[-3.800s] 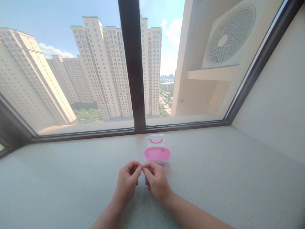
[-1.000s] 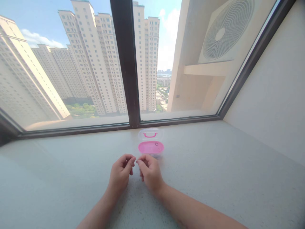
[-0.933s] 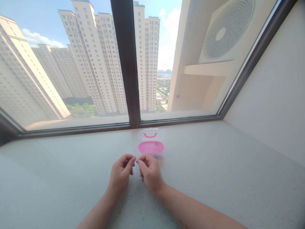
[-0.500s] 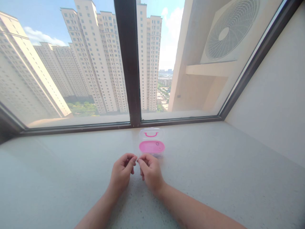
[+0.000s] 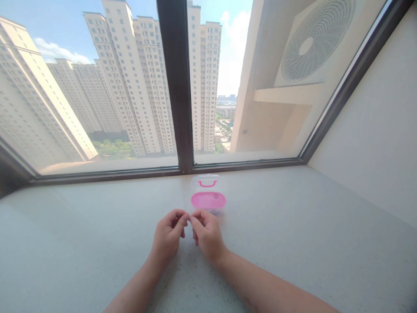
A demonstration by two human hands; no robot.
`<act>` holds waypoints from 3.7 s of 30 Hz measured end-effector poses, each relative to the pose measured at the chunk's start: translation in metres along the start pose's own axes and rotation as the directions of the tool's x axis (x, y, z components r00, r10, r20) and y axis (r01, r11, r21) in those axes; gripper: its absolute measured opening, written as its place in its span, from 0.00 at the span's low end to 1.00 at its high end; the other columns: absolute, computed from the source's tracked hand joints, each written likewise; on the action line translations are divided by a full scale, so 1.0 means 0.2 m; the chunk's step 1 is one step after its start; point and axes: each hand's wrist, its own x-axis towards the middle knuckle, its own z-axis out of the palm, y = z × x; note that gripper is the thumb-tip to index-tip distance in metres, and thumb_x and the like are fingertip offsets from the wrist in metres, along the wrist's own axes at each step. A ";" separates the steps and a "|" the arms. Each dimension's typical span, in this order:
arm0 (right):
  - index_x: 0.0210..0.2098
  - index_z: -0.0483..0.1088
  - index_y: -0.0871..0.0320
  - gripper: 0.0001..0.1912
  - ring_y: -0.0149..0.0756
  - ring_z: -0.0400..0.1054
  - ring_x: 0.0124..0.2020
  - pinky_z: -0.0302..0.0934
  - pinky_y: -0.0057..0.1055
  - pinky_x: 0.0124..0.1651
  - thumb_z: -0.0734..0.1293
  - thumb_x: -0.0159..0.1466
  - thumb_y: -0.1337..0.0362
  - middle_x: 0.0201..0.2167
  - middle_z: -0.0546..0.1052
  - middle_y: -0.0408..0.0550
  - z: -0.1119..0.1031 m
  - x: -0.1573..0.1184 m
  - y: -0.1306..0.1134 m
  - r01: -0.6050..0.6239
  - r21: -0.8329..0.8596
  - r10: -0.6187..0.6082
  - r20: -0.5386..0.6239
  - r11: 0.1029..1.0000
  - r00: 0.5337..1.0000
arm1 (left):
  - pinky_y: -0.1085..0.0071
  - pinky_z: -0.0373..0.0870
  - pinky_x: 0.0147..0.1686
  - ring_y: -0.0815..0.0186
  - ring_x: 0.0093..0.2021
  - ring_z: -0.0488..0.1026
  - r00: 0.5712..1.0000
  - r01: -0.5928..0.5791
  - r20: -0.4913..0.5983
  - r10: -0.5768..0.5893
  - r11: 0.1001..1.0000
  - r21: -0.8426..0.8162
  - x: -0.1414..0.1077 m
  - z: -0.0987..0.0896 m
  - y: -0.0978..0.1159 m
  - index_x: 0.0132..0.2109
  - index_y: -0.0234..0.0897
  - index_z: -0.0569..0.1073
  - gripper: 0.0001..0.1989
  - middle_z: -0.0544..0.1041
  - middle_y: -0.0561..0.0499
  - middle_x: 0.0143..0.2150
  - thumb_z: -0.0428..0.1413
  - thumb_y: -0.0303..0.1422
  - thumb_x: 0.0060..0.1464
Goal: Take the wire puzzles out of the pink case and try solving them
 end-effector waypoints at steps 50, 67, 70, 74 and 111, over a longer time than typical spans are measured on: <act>0.24 0.64 0.60 0.10 0.22 0.50 0.09 0.43 0.21 0.13 0.66 0.57 0.61 0.10 0.60 0.34 -0.03 0.01 0.00 -0.002 0.091 0.003 -0.013 0.996 1.000 | 0.77 0.59 0.20 0.73 0.19 0.63 0.999 -0.026 0.048 0.024 0.999 0.030 -0.01 -0.01 0.04 0.30 0.35 0.71 0.10 0.69 0.55 0.21 0.54 0.37 0.52; 0.30 0.71 0.63 0.11 0.24 0.52 0.12 0.47 0.22 0.16 0.65 0.59 0.60 0.11 0.61 0.36 -0.03 0.02 0.02 0.112 -0.164 -0.123 -0.055 0.980 0.991 | 0.74 0.63 0.24 0.70 0.23 0.66 0.995 -0.073 0.082 0.059 0.979 0.190 0.02 -0.02 -0.03 0.33 0.35 0.71 0.11 0.71 0.53 0.26 0.51 0.39 0.54; 0.30 0.71 0.63 0.11 0.24 0.52 0.12 0.47 0.22 0.16 0.65 0.59 0.60 0.11 0.61 0.36 -0.03 0.03 0.03 0.122 -0.185 -0.134 -0.052 0.975 0.990 | 0.74 0.64 0.24 0.70 0.23 0.66 0.994 -0.078 0.091 0.063 0.982 0.172 0.02 -0.02 -0.03 0.33 0.34 0.71 0.11 0.71 0.52 0.26 0.52 0.38 0.54; 0.29 0.70 0.62 0.10 0.23 0.52 0.12 0.47 0.22 0.16 0.65 0.58 0.60 0.12 0.60 0.35 -0.04 0.03 0.03 0.130 -0.187 -0.142 -0.053 0.974 0.988 | 0.75 0.64 0.24 0.70 0.23 0.67 0.993 -0.071 0.107 0.057 0.988 0.134 0.03 -0.01 -0.03 0.35 0.34 0.72 0.11 0.72 0.51 0.27 0.52 0.37 0.53; 0.31 0.75 0.56 0.07 0.38 0.70 0.38 0.59 0.27 0.36 0.65 0.54 0.69 0.33 0.77 0.49 -0.18 0.44 -0.33 0.102 -0.982 0.037 0.109 0.157 0.993 | 0.72 0.60 0.30 0.64 0.28 0.69 0.971 0.064 -0.233 0.060 0.869 0.490 0.20 -0.11 -0.11 0.29 0.37 0.74 0.19 0.74 0.52 0.24 0.45 0.44 0.54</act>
